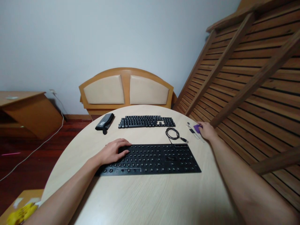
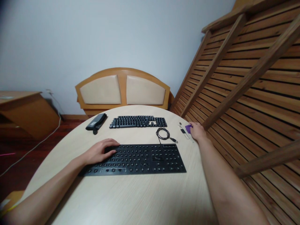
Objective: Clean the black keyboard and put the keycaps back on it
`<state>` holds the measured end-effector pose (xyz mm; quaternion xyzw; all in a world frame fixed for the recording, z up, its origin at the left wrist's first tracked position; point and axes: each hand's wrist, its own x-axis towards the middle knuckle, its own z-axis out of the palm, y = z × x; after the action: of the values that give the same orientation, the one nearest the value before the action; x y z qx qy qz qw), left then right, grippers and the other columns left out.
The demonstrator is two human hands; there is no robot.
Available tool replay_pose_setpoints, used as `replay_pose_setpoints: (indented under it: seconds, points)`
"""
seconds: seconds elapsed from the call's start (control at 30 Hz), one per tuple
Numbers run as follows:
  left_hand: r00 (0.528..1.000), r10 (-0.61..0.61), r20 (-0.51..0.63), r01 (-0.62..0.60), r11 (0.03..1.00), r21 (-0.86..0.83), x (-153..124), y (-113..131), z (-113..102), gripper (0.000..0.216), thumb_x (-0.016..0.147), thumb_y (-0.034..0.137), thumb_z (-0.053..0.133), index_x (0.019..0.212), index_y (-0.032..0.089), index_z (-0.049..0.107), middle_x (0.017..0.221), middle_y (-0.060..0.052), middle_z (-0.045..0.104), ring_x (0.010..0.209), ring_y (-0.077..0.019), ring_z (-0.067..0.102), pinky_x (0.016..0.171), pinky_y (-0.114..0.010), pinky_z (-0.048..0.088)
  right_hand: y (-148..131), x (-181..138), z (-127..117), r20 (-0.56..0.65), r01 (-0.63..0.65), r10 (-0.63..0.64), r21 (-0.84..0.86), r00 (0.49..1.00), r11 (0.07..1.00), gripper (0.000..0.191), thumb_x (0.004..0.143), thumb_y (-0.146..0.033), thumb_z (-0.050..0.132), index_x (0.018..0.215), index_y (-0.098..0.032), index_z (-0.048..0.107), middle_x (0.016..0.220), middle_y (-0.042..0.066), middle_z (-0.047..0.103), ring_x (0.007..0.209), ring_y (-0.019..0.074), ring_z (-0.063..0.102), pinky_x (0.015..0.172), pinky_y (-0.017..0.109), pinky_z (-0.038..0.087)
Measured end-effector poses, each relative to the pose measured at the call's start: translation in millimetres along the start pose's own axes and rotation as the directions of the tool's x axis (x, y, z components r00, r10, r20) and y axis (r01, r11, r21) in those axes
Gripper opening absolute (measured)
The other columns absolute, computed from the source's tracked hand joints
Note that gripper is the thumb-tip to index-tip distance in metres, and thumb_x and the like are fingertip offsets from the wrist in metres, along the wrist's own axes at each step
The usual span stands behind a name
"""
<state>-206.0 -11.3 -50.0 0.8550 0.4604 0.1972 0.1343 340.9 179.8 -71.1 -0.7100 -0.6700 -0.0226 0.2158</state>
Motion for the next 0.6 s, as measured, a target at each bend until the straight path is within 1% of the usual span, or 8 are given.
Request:
replay_pose_setpoints:
  seconds: [0.07,0.13,0.23,0.33,0.43,0.5,0.53,0.6]
  points:
    - [1.0,0.003,0.0,-0.003,1.0,-0.002,0,-1,0,0.03,0.099,0.039,0.054,0.122,0.025,0.066,0.124,-0.007,0.068,0.115,-0.0253,0.065,0.105,-0.044,0.051,-8,-3,-7,-0.031,0.02,-0.02,-0.019,0.999,1.0,0.044,0.094,-0.025,0.049,0.133,-0.016,0.065,0.142,0.02,0.055,0.126,0.0365,0.054,0.105,0.049,0.043]
    - [1.0,0.007,0.006,-0.007,1.0,0.001,0,-2,1,0.031,0.098,0.038,0.054,0.123,0.025,0.066,0.124,-0.007,0.068,0.115,-0.0253,0.065,0.106,-0.044,0.05,-21,-7,-14,-0.048,0.057,-0.058,-0.022,0.997,0.998,0.043,0.095,-0.028,0.046,0.132,-0.015,0.065,0.146,0.02,0.052,0.13,0.0384,0.05,0.108,0.052,0.039]
    - [1.0,0.013,-0.003,-0.013,1.0,0.006,0,-3,1,0.03,0.098,0.037,0.054,0.122,0.024,0.067,0.124,-0.007,0.068,0.115,-0.0255,0.064,0.106,-0.043,0.05,-49,-17,-21,-0.003,0.168,-0.168,0.009,0.986,0.986,0.04,0.097,-0.028,0.043,0.12,-0.014,0.072,0.136,0.018,0.061,0.125,0.0344,0.055,0.108,0.047,0.04]
    - [0.999,0.029,-0.022,-0.029,0.999,0.014,1,-3,3,0.031,0.097,0.038,0.054,0.122,0.024,0.067,0.123,-0.007,0.069,0.114,-0.0255,0.065,0.105,-0.043,0.051,-84,-34,-22,0.122,0.334,-0.344,0.091,0.931,0.938,0.035,0.097,-0.031,0.046,0.11,-0.019,0.076,0.118,0.012,0.073,0.111,0.0284,0.064,0.1,0.037,0.046]
    - [0.999,0.045,-0.03,-0.044,0.999,0.028,3,-2,4,0.032,0.097,0.038,0.053,0.122,0.024,0.068,0.123,-0.008,0.069,0.113,-0.0256,0.066,0.105,-0.043,0.051,-118,-58,-19,0.203,0.458,-0.488,0.178,0.849,0.871,0.037,0.099,-0.039,0.047,0.109,-0.02,0.076,0.114,0.011,0.076,0.107,0.0266,0.067,0.097,0.034,0.048]
    - [0.998,0.049,-0.025,-0.048,0.998,0.04,4,1,5,0.032,0.097,0.038,0.053,0.122,0.024,0.068,0.123,-0.008,0.069,0.113,-0.0256,0.065,0.104,-0.042,0.051,-135,-76,-15,0.237,0.502,-0.541,0.207,0.807,0.84,0.04,0.101,-0.045,0.046,0.106,-0.02,0.076,0.11,0.008,0.077,0.104,0.025,0.068,0.096,0.034,0.049]
    - [0.999,0.049,-0.022,-0.048,0.998,0.046,4,2,5,0.032,0.098,0.038,0.053,0.122,0.024,0.068,0.123,-0.008,0.069,0.113,-0.0255,0.065,0.104,-0.042,0.051,-141,-84,-14,0.246,0.507,-0.547,0.208,0.8,0.836,0.041,0.102,-0.046,0.044,0.104,-0.02,0.076,0.108,0.008,0.077,0.103,0.0244,0.068,0.096,0.034,0.049]
    - [0.999,0.042,-0.022,-0.041,0.998,0.056,5,5,6,0.032,0.098,0.038,0.052,0.122,0.023,0.068,0.123,-0.008,0.069,0.114,-0.0257,0.065,0.104,-0.042,0.051,-146,-99,-10,0.237,0.487,-0.518,0.18,0.822,0.855,0.04,0.102,-0.046,0.044,0.108,-0.021,0.075,0.114,0.008,0.075,0.107,0.0247,0.067,0.097,0.036,0.048]
